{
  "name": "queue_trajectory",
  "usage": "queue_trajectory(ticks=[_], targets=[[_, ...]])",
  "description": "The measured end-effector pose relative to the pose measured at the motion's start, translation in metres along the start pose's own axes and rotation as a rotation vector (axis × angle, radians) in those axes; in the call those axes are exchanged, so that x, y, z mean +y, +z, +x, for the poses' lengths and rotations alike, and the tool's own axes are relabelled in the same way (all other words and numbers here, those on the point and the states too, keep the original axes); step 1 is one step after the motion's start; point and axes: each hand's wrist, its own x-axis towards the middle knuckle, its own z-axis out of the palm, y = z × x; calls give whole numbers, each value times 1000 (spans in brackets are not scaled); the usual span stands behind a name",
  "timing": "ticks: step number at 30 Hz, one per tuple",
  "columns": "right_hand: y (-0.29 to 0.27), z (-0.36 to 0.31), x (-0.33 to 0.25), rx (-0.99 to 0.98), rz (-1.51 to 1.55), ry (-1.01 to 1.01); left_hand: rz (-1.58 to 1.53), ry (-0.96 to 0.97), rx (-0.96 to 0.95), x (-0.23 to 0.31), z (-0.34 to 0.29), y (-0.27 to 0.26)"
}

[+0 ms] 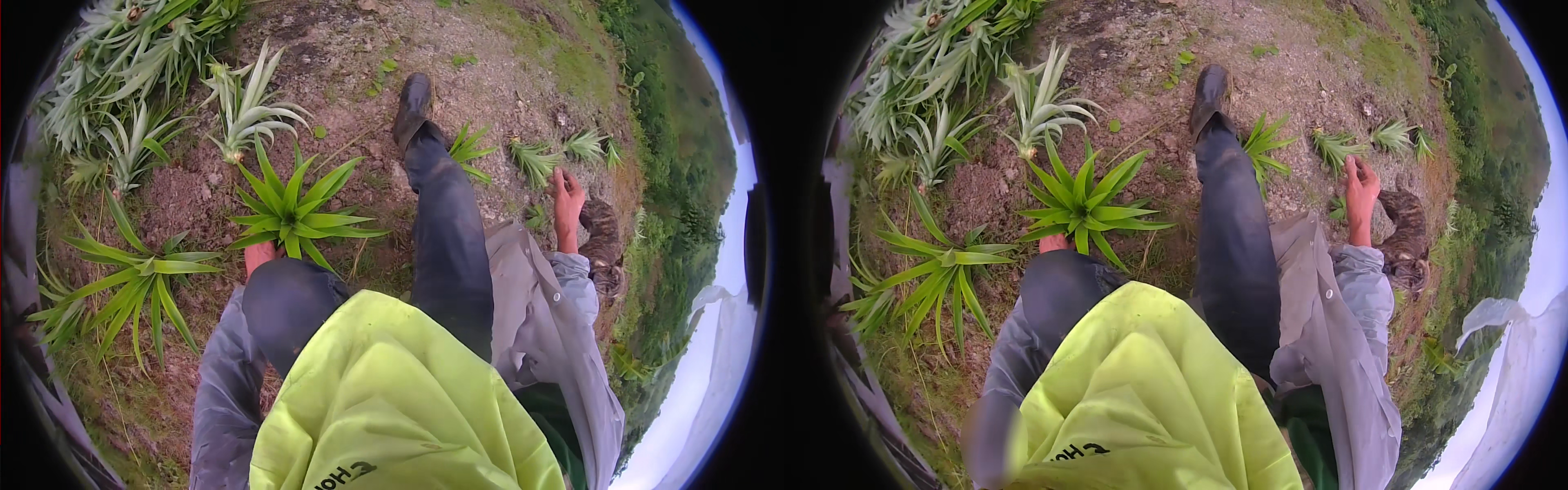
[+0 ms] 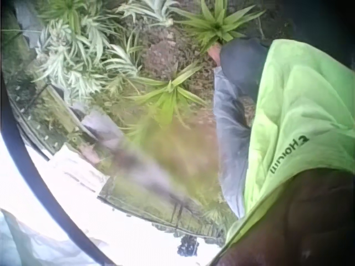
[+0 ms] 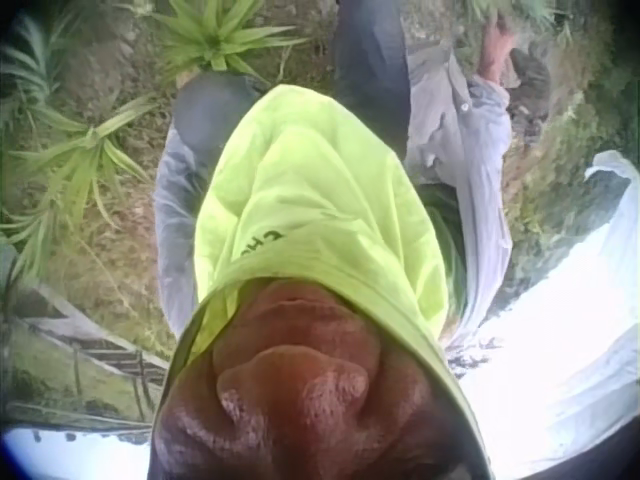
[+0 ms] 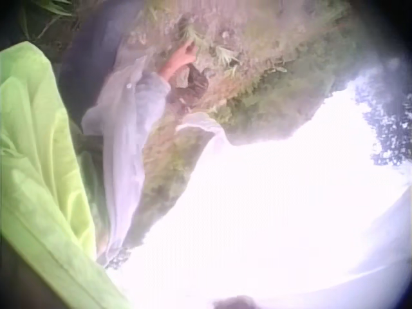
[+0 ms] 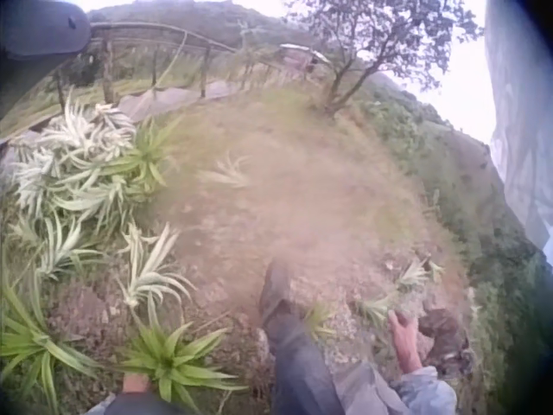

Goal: The person picks up pineapple crowns and plants them in rows in the soil, using their hands to dig small depressions and firm the dirt around the base of each plant.

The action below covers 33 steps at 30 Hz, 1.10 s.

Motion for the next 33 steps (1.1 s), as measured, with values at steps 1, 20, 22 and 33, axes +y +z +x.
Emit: queue_trajectory(ticks=[1,20,22,33], targets=[[15,26,-11,-17,10,-14,16,4,-5,-5,-1,5],[-82,226,6,252,409,692,329,-326,-607,98,225,-358],[-102,202,-4,379,450,782,376,-217,-592,110,322,-390],[-149,73,-91,984,394,1050,482,323,-494,423,882,-339]])
